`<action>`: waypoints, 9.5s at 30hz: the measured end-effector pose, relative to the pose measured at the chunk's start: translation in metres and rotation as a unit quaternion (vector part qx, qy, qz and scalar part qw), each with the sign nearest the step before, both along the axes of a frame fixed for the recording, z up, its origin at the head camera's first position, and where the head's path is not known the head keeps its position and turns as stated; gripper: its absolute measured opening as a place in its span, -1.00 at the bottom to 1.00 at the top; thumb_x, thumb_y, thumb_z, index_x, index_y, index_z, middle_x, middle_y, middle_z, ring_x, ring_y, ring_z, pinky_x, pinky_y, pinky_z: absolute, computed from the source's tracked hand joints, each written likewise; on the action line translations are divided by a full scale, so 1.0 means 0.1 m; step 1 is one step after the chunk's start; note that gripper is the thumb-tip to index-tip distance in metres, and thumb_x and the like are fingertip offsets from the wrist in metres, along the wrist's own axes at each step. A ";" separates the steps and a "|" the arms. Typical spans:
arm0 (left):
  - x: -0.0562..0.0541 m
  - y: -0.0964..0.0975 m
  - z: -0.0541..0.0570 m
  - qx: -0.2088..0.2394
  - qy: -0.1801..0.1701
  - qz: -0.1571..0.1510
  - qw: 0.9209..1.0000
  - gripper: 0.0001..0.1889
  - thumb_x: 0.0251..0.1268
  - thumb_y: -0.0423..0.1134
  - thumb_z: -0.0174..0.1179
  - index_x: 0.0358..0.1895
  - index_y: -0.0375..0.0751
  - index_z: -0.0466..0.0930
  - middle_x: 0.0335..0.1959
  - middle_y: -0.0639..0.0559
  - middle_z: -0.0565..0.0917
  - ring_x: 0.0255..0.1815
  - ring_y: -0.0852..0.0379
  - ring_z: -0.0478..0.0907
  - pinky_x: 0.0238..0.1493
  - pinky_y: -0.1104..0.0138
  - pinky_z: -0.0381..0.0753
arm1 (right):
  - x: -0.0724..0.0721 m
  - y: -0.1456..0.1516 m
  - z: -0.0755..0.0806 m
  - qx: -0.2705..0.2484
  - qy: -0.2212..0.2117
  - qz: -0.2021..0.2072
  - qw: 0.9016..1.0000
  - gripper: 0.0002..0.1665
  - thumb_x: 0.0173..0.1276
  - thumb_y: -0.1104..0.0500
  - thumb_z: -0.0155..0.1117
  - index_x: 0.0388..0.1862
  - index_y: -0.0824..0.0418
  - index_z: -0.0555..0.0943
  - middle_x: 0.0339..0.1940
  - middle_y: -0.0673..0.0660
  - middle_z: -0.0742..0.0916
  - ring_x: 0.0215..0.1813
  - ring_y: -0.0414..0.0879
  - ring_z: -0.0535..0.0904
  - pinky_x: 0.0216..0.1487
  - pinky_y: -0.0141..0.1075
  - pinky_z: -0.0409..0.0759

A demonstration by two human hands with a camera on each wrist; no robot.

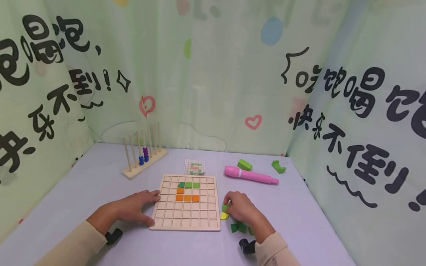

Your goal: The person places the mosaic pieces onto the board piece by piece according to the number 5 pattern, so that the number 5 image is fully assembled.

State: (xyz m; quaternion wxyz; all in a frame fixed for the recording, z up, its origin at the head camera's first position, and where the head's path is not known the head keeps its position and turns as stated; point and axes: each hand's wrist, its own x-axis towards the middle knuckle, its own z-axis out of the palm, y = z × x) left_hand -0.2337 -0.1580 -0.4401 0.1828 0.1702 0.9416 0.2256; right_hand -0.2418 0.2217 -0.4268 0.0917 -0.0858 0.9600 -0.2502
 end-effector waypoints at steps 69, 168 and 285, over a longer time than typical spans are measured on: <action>-0.02 0.01 -0.04 -0.002 -0.009 0.014 1.000 -0.04 0.00 0.11 0.62 0.53 -0.03 0.43 0.66 0.11 0.25 0.69 -0.19 0.08 0.60 -0.13 0.19 | -0.69 -0.53 -0.04 -0.057 0.016 0.000 0.998 -0.82 0.40 0.25 0.35 -0.04 0.22 0.71 -0.22 0.08 0.69 -0.17 -0.06 0.53 -0.18 -0.25 0.56; -0.02 0.03 -0.02 0.005 -0.005 0.001 1.000 -0.05 0.02 0.12 0.60 0.53 -0.05 0.43 0.67 0.08 0.24 0.69 -0.22 0.06 0.60 -0.16 0.17 | -0.43 -0.59 -0.09 -0.053 0.019 0.038 0.998 -0.88 0.31 0.31 0.50 -0.31 0.16 0.68 -0.42 0.01 0.66 -0.30 -0.13 0.52 -0.27 -0.31 0.55; -0.02 0.01 -0.03 0.006 0.002 0.003 1.000 -0.04 -0.01 0.08 0.63 0.51 -0.11 0.44 0.66 0.03 0.26 0.67 -0.24 0.12 0.58 -0.16 0.22 | -0.20 -0.45 -0.10 -0.086 -0.004 0.079 0.993 -0.93 0.39 0.30 0.37 -0.25 0.16 0.65 -0.39 0.01 0.62 -0.28 -0.12 0.50 -0.26 -0.34 0.48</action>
